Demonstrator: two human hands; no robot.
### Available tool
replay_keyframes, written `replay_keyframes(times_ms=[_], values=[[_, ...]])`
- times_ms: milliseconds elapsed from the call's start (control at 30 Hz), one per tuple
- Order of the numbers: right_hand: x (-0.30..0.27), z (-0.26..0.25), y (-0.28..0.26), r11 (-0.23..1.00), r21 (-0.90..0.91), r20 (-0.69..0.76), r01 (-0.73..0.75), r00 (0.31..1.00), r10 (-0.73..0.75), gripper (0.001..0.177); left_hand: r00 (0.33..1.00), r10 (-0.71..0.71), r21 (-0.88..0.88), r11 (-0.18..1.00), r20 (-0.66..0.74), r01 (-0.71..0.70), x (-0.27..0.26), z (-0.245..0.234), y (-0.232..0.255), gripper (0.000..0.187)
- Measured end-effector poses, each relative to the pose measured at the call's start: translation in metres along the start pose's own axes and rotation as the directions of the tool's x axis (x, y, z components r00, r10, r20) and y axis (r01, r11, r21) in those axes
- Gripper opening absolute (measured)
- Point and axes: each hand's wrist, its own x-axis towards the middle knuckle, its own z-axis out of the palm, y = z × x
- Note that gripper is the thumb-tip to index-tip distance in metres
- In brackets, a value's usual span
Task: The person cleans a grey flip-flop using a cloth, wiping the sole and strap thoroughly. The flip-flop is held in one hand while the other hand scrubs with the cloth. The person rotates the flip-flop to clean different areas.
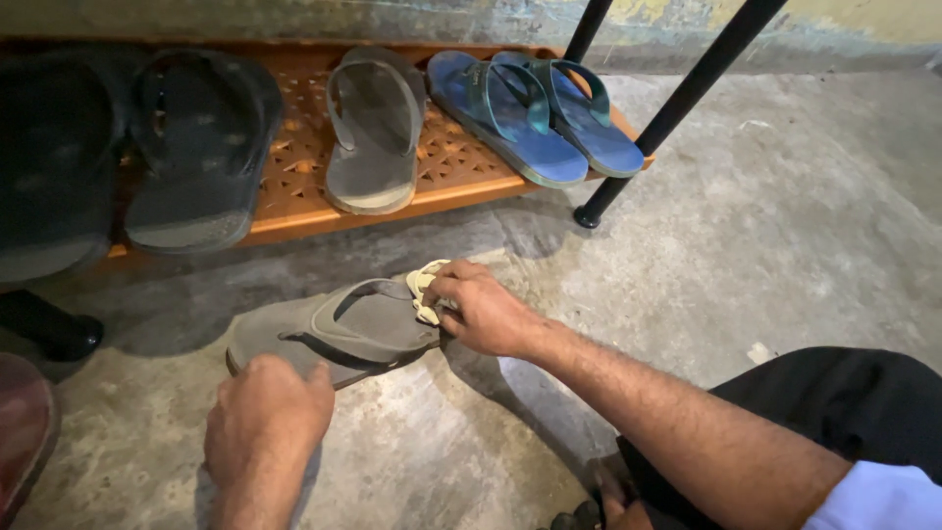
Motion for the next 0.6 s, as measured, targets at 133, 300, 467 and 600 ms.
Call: replay_keyframes(times_ms=[133, 300, 467, 600], values=[[0.003, -0.011, -0.012, 0.991, -0.063, -0.02, -0.119, 0.993, 0.118, 0.031, 0.978, 0.135, -0.141, 0.977, -0.157, -0.158, 0.009, 0.01, -0.006, 0.056], [0.006, -0.023, -0.025, 0.945, -0.214, -0.057, -0.248, 0.969, 0.241, 0.04, 0.95, 0.283, -0.432, 0.846, -0.13, -0.311, 0.034, 0.027, -0.008, 0.073], [0.007, -0.023, -0.031, 0.901, -0.195, 0.031, -0.387, 0.916, 0.4, 0.061, 0.966, 0.222, -0.887, 0.461, 0.13, 0.014, 0.043, 0.04, -0.006, 0.079], [0.002, -0.013, -0.023, 0.939, -0.185, 0.022, -0.291, 0.954, 0.3, 0.057, 0.946, 0.285, -0.891, 0.454, 0.157, 0.011, 0.044, 0.048, -0.011, 0.078]])
